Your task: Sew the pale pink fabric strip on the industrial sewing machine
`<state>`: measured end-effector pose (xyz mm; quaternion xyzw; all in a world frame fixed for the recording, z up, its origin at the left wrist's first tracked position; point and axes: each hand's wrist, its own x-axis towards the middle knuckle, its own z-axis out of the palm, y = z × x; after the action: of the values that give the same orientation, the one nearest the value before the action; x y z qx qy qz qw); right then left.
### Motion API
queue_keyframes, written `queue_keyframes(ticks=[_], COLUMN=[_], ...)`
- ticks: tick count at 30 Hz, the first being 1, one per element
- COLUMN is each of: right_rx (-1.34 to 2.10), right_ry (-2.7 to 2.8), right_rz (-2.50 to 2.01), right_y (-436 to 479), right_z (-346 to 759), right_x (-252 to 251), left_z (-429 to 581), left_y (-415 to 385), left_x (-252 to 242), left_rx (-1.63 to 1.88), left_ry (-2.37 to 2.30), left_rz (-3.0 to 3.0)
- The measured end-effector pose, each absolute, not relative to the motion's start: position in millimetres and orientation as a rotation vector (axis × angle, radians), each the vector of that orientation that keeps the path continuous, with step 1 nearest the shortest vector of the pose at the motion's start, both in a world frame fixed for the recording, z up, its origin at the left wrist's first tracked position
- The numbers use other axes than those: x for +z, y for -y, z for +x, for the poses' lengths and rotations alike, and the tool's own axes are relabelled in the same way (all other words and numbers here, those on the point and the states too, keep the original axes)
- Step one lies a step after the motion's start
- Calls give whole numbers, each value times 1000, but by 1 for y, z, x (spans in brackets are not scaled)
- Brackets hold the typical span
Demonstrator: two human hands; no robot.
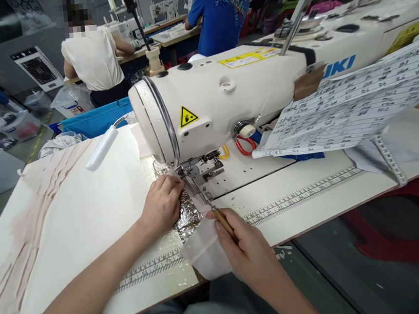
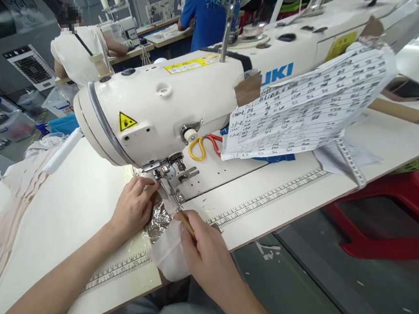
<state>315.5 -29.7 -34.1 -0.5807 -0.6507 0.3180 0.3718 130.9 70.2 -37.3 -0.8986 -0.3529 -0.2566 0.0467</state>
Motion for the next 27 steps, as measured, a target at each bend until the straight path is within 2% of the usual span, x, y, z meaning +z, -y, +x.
queue_keyframes(ticks=[4,20,27], right_rx=[783,641,500], right_ry=[1696,1756,1861], right_rz=[-1498,-1447,-1352], right_y=[27,14,24], right_z=[314,309,305], right_x=[-35,-41,-41], left_z=[129,131,130], left_y=[-65,-68,-69], left_x=[-35,-38,-41], left_rx=[-874,-577,-604], left_ry=[990,1112,1130], left_rz=[-2838,-2732,-2733])
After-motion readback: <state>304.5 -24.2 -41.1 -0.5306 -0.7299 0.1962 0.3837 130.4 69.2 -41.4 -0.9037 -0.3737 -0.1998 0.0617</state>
